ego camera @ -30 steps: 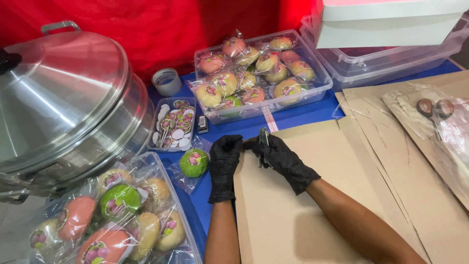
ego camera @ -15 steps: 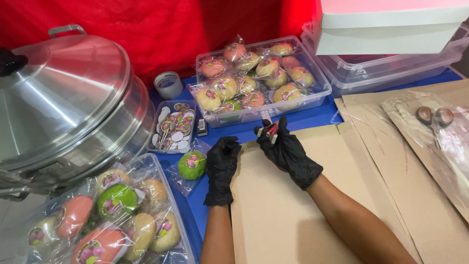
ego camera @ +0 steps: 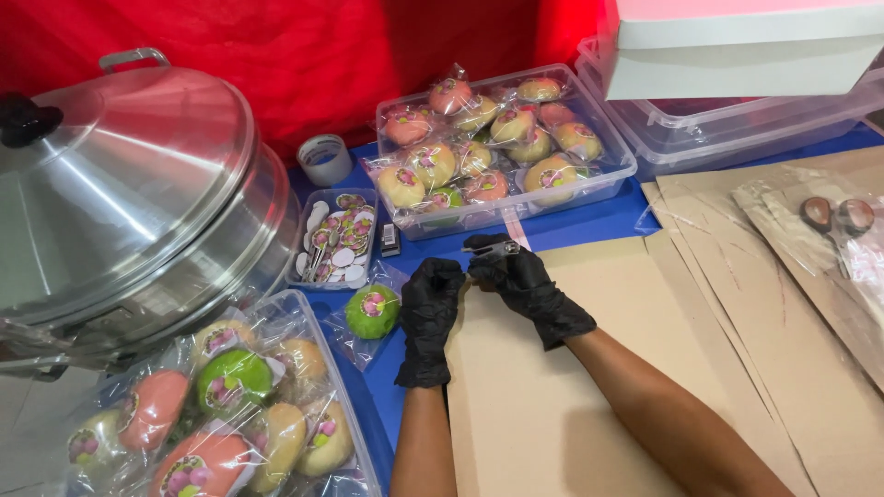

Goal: Assembling a cardboard box by folding the edges and securing the corners with a hand stapler.

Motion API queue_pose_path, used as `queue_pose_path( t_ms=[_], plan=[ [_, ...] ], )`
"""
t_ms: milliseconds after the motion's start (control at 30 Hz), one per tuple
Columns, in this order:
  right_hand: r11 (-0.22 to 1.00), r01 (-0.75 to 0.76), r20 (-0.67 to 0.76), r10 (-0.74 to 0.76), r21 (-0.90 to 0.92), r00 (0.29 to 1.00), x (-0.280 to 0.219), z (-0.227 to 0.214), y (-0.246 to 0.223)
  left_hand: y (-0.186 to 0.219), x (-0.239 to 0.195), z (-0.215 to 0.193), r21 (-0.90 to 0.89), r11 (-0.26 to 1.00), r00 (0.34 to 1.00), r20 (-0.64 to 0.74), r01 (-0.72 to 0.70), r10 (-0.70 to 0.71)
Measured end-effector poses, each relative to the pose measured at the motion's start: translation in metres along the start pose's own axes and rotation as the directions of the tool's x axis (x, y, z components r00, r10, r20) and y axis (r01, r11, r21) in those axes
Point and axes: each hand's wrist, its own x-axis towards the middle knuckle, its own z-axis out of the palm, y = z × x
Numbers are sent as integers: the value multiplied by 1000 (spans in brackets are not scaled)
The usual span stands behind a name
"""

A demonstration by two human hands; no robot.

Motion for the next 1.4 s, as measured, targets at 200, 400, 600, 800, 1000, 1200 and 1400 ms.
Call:
queue_pose_path(
  t_ms=[200, 400, 600, 800, 1000, 1200, 1400],
  plan=[
    [992, 126, 35, -127, 11, 991, 5, -1, 4, -3, -4, -1, -88, 996, 1000, 0, -3, 3],
    [983, 184, 48, -184, -2, 982, 4, -3, -16, -1, -3, -6, -169, 986, 1000, 24, 3, 1],
    [972, 235, 66, -236, 18, 970, 2, -4, -10, 0, -2, -2, -174, 985, 1000, 26, 14, -9],
    [991, 30, -7, -31, -130, 999, 8, -4, -54, 0, -4, -2, -235, 971, 999, 1, 36, -36],
    [999, 35, 27, -34, -10, 999, 5, 1, -9, -8, -3, 3, -222, 972, 997, 0, 81, -82],
    [996, 68, -27, -67, 53, 997, 1, 7, -6, -4, 0, 4, -145, 984, 994, -32, 102, -108],
    [840, -204, 22, 223, 503, 975, 11, 5, 20, -17, 3, 7, -101, 990, 994, -46, 96, -101]
  ],
)
